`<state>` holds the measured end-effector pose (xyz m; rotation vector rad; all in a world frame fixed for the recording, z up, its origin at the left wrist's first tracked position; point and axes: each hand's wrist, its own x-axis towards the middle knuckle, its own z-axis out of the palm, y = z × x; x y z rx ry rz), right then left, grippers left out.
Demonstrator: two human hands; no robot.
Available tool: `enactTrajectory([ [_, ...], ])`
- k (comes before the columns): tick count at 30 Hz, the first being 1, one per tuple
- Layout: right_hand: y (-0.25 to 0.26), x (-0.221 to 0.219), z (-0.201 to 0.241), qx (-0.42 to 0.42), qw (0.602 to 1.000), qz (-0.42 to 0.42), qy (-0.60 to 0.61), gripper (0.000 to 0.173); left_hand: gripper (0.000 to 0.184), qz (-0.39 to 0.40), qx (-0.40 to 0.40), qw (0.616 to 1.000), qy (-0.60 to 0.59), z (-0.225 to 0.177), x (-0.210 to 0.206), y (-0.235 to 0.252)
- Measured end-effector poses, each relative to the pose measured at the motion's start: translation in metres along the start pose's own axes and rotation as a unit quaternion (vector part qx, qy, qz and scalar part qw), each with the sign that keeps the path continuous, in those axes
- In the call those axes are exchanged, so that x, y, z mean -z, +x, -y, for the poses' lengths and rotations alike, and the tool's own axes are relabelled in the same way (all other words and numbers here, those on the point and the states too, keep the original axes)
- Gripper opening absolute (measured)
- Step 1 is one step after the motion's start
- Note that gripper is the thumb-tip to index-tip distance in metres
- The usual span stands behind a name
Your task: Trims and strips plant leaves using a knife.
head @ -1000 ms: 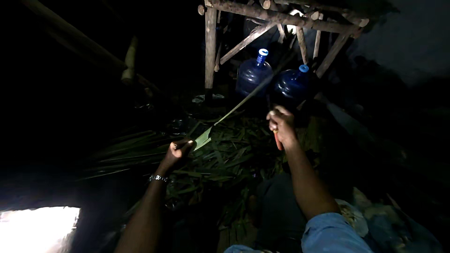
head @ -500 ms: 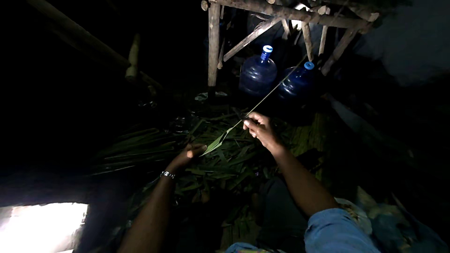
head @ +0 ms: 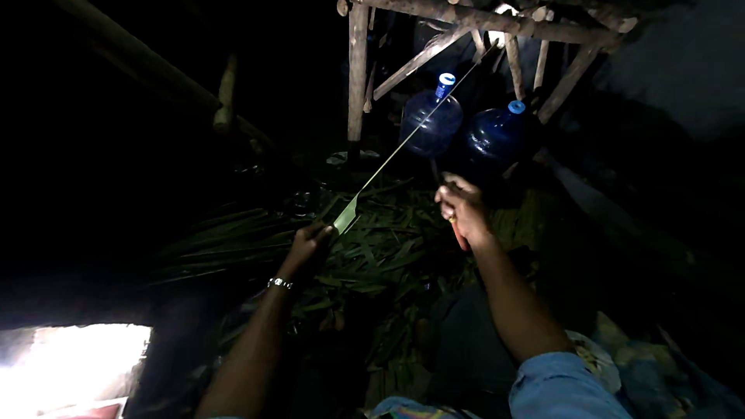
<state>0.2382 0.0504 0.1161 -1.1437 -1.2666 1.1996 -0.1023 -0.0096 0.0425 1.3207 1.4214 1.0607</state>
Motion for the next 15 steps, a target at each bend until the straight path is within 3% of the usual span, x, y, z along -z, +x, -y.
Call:
enactTrajectory([
  [3,-0.005,-0.033,-0.008,-0.045,0.979,0.188,-0.063,0.048,0.017,-0.024,-0.105,0.994,0.035,0.004,-0.018,0.0],
  [5,-0.008,-0.054,-0.01,-0.067,0.964,0.249,-0.062,0.053,0.016,-0.015,-0.146,0.987,0.061,0.002,-0.029,-0.003],
  [7,-0.008,-0.065,-0.015,-0.069,0.964,0.253,-0.034,0.046,0.016,-0.002,-0.193,0.978,0.075,0.006,-0.036,-0.003],
  [10,-0.006,-0.066,-0.015,-0.066,0.973,0.222,0.014,0.021,0.016,0.031,-0.199,0.979,0.044,0.008,-0.035,-0.003],
  [12,-0.006,-0.06,-0.012,-0.045,0.978,0.204,0.015,0.015,0.016,0.086,-0.167,0.982,0.014,0.008,-0.031,0.0],
  [15,-0.006,-0.047,-0.003,-0.016,0.99,0.142,0.004,0.011,0.031,0.205,-0.042,0.978,0.008,0.001,-0.023,-0.004],
])
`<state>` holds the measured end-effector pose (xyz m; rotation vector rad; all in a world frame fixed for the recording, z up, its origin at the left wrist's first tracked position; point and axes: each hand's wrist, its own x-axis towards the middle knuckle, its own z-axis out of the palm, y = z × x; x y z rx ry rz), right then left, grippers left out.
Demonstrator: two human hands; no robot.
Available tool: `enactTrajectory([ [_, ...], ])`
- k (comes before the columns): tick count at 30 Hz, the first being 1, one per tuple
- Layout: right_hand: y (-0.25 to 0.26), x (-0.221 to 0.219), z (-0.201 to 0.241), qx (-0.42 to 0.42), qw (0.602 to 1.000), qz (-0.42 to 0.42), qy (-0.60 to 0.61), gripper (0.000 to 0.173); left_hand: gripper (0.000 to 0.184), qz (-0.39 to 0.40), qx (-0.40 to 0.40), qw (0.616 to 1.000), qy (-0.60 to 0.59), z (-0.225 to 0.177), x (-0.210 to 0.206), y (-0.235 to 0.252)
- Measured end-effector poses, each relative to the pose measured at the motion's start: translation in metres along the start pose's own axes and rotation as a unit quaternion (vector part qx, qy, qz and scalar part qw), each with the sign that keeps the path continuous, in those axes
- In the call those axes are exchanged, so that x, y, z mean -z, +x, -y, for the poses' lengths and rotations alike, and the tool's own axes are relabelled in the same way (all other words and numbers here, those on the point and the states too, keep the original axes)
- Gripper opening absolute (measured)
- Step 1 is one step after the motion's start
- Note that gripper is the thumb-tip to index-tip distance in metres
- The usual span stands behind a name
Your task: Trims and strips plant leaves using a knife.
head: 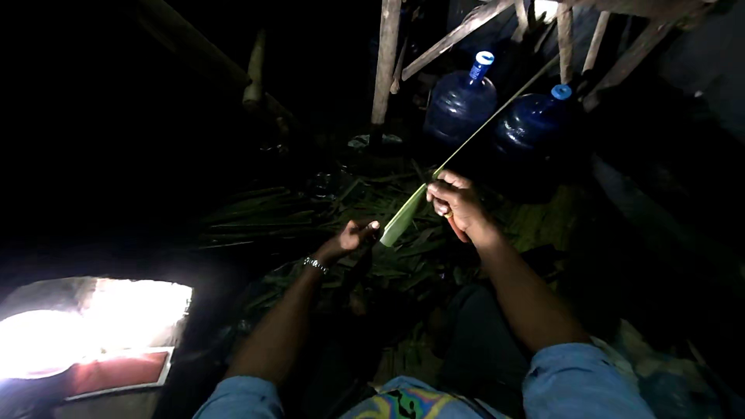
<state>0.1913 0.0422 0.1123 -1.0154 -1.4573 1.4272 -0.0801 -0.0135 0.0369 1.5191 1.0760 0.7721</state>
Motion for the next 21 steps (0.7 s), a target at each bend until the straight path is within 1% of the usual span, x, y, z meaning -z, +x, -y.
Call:
enactTrajectory([
  [2,0.0,0.008,0.005,0.015,0.998,-0.05,0.016,0.011,0.038,0.04,0.057,0.997,-0.022,-0.008,-0.003,-0.004],
  [3,0.001,0.012,0.005,0.019,0.997,-0.072,0.029,0.012,0.039,0.045,0.064,0.997,-0.018,-0.01,-0.005,-0.004],
  [4,0.001,0.015,0.005,0.02,0.995,-0.09,0.042,0.012,0.04,0.047,0.059,0.997,-0.008,-0.01,-0.008,-0.003],
  [6,0.003,0.019,0.005,0.028,0.99,-0.12,0.071,0.012,0.042,0.044,0.022,0.998,0.026,-0.006,-0.016,0.005],
  [8,0.004,0.021,0.004,0.025,0.988,-0.134,0.077,0.011,0.047,0.034,-0.005,0.996,0.082,0.005,-0.025,0.013],
  [10,0.006,0.022,0.003,0.028,0.986,-0.138,0.091,0.01,0.052,0.007,-0.016,0.989,0.144,0.016,-0.032,0.018],
  [12,0.01,0.019,0.003,0.04,0.981,-0.145,0.121,0.01,0.054,-0.031,-0.004,0.984,0.176,0.018,-0.038,0.021],
  [13,0.01,0.017,0.004,0.042,0.98,-0.148,0.125,0.011,0.054,-0.064,0.001,0.979,0.193,0.016,-0.042,0.021],
  [15,0.01,0.016,0.005,0.047,0.981,-0.142,0.124,0.011,0.052,-0.165,-0.014,0.956,0.241,0.015,-0.049,0.025],
  [16,0.01,0.017,0.004,0.051,0.981,-0.139,0.127,0.012,0.051,-0.212,-0.032,0.94,0.266,0.018,-0.051,0.028],
  [17,0.009,0.017,0.004,0.054,0.98,-0.137,0.131,0.011,0.05,-0.242,-0.055,0.925,0.289,0.021,-0.052,0.033],
  [18,0.008,0.017,0.004,0.056,0.98,-0.135,0.134,0.011,0.049,-0.252,-0.073,0.916,0.303,0.024,-0.053,0.036],
  [19,0.007,0.018,0.005,0.055,0.98,-0.132,0.139,0.011,0.047,-0.244,-0.086,0.916,0.307,0.026,-0.053,0.038],
  [21,0.005,0.019,0.006,0.061,0.978,-0.129,0.155,0.011,0.045,-0.19,-0.087,0.937,0.279,0.028,-0.055,0.036],
])
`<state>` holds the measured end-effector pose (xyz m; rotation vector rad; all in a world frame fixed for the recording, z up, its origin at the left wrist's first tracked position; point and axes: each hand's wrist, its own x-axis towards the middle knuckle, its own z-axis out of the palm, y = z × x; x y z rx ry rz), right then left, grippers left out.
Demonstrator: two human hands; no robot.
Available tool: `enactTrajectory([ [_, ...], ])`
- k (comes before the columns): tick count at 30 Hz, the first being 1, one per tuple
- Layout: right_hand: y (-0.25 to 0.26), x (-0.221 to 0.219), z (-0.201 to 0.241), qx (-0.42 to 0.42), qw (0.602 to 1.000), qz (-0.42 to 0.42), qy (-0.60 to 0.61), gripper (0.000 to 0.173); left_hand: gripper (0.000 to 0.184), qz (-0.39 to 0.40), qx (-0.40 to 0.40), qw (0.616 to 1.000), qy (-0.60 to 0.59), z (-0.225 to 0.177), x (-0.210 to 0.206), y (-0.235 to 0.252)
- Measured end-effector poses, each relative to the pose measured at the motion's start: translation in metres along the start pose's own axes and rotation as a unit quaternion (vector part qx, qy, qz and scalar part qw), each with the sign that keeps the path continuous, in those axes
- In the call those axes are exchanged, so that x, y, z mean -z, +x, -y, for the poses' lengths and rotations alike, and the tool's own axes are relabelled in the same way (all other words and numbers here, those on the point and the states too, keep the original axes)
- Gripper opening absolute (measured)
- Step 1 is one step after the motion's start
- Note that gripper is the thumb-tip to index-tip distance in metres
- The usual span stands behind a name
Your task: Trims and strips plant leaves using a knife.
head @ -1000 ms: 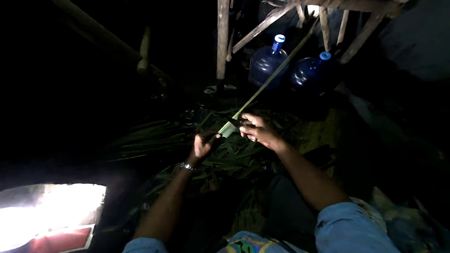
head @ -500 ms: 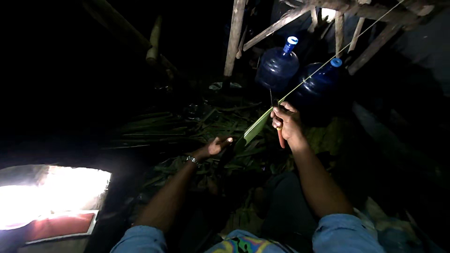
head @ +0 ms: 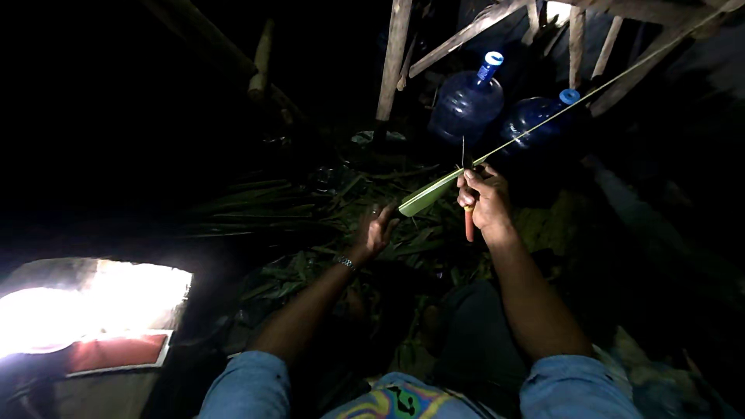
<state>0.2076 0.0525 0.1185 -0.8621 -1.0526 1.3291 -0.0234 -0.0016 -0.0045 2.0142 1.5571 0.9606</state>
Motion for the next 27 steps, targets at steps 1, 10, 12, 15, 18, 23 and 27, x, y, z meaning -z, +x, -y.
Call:
enactTrajectory([
  [1,0.0,0.0,0.001,0.002,1.0,-0.001,0.009,0.011,0.046,0.034,0.007,0.999,-0.029,0.001,-0.001,-0.002],
  [10,0.001,0.009,0.006,0.016,0.997,-0.024,0.078,0.016,0.041,0.127,0.035,0.973,-0.189,-0.015,0.0,-0.003],
  [12,0.002,0.011,0.006,0.014,0.997,-0.029,0.072,0.015,0.037,0.104,0.031,0.975,-0.194,-0.018,-0.003,-0.005],
  [15,-0.004,0.013,0.008,-0.018,0.999,0.018,-0.02,0.013,0.028,0.033,0.084,0.957,-0.275,-0.026,0.0,-0.004],
  [18,-0.012,0.011,0.003,-0.113,0.973,0.145,-0.141,0.047,0.024,-0.018,0.197,0.898,-0.392,-0.038,0.016,0.0],
  [23,-0.015,-0.013,-0.02,-0.225,0.885,0.34,-0.226,0.039,0.027,0.024,0.231,0.807,-0.544,-0.04,0.031,-0.002],
  [27,-0.015,-0.027,-0.028,-0.252,0.84,0.408,-0.253,0.008,0.035,0.089,0.212,0.778,-0.585,-0.047,0.034,-0.007],
])
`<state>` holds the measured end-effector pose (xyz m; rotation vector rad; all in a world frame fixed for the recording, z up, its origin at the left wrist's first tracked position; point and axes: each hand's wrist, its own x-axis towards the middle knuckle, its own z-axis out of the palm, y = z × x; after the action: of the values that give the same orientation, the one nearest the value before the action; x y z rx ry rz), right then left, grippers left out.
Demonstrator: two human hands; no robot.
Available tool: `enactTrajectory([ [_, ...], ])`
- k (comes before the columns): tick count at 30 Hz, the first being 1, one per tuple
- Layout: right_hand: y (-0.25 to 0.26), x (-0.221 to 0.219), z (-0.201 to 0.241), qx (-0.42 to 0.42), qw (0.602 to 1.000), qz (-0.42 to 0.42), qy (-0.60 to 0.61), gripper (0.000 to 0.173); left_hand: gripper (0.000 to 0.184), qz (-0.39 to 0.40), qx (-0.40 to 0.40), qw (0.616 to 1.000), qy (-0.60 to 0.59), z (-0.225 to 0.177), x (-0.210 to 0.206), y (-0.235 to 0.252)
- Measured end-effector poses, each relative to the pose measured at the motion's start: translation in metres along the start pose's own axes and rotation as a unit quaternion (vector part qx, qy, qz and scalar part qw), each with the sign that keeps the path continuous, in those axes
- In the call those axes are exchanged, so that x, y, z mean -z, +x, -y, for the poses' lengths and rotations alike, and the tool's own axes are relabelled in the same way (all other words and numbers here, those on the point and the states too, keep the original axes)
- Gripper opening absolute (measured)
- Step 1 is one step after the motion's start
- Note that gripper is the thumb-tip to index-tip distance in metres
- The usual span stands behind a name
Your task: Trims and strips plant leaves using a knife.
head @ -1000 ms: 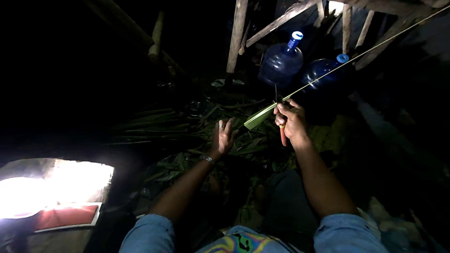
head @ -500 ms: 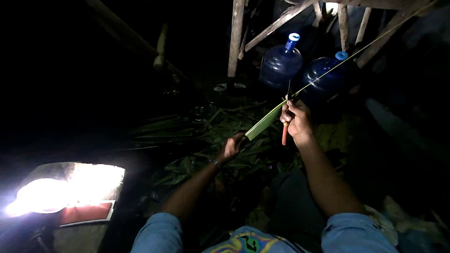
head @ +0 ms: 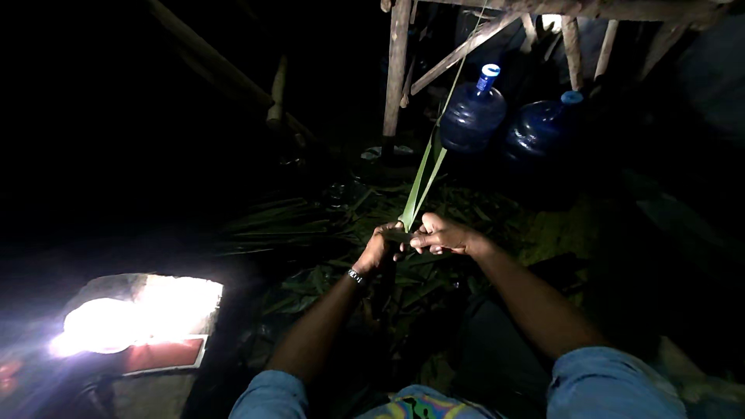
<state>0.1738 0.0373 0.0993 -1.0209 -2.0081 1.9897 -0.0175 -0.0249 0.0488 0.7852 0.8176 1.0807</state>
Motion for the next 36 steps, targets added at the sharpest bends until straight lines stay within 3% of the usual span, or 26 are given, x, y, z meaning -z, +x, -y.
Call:
enactTrajectory([
  [1,0.001,-0.001,0.001,-0.002,1.0,0.004,-0.002,0.012,0.036,0.011,0.003,1.0,-0.006,0.0,0.0,-0.001],
  [3,0.001,-0.001,0.004,-0.001,1.0,0.012,0.001,0.043,0.035,0.027,0.01,0.999,-0.013,0.0,0.0,-0.002],
  [5,0.0,0.001,0.003,0.006,1.0,-0.002,0.008,0.052,0.036,0.039,0.017,0.999,-0.025,-0.002,0.0,-0.002],
  [7,-0.003,0.003,0.005,0.017,0.999,-0.033,0.01,0.045,0.038,0.059,0.02,0.997,-0.035,-0.003,0.002,-0.001],
  [12,-0.013,0.001,0.012,0.046,0.99,-0.13,0.021,0.007,0.033,0.073,0.028,0.997,-0.022,-0.007,0.003,-0.004],
  [16,-0.013,0.001,0.011,0.05,0.982,-0.18,0.026,0.009,0.035,0.079,0.03,0.996,-0.005,-0.01,0.002,-0.006],
  [20,-0.008,-0.004,0.012,0.046,0.971,-0.234,0.019,0.009,0.031,0.015,0.027,0.998,0.063,-0.012,-0.005,-0.007],
  [25,0.002,-0.008,0.01,0.068,0.954,-0.291,0.003,0.007,0.028,-0.026,0.007,0.998,0.058,-0.011,-0.011,-0.005],
  [29,0.0,0.006,0.009,0.11,0.919,-0.377,-0.019,0.02,0.029,-0.007,0.03,0.995,0.093,-0.014,-0.006,-0.009],
  [36,-0.024,0.043,0.007,0.161,0.849,-0.494,0.097,0.032,0.022,0.012,0.051,0.98,0.194,-0.029,0.024,-0.007],
])
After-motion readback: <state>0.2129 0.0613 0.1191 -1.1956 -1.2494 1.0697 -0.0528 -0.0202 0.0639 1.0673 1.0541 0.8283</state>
